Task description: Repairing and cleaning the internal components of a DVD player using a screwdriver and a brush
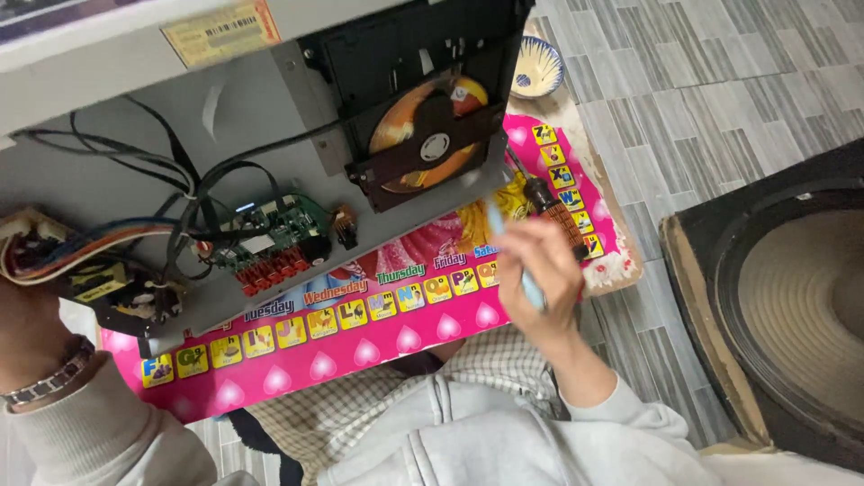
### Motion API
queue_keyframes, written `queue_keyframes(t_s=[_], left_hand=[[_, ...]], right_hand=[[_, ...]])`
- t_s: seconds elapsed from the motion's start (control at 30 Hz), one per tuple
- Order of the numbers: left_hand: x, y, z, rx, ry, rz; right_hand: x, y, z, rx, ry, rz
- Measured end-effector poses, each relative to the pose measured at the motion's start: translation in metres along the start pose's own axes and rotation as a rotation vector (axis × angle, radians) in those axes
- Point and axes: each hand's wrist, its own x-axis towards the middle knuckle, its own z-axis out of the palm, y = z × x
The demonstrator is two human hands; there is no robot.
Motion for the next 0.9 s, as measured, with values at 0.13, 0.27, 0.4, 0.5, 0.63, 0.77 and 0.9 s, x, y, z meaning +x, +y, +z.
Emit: queue_keyframes(t_s=[0.13, 0.27, 0.4, 0.5, 0.63, 0.77, 0.9], left_hand=[[0.004, 0.000, 0.000, 0.088, 0.007, 0.054], [-0.006, -0.001, -0.004, 0.226, 0.012, 0.114], [-0.005, 0.000, -0.008, 0.356, 0.022, 0.190], [0.009, -0.003, -0.006, 0.229, 0.018, 0.194], [0.024, 0.022, -0.005, 0.091, 0.051, 0.092], [0.032, 0.047, -0.002, -0.178, 0.084, -0.058], [0.030, 0.051, -0.002, -0.304, 0.070, -0.092]], right_hand=[[-0.011, 0.023, 0.019, -0.125, -0.126, -0.011], [-0.004, 0.005, 0.012, -0.034, -0.132, 0.002], [0.013, -0.004, 0.019, -0.223, -0.202, -0.004], [0.016, -0.028, 0.020, 0.038, -0.236, 0.028], [0.021, -0.020, 0.012, -0.124, -0.118, 0.079], [0.011, -0.001, 0.038, -0.263, -0.182, 0.032], [0.011, -0.050, 0.030, 0.197, -0.264, 0.068]])
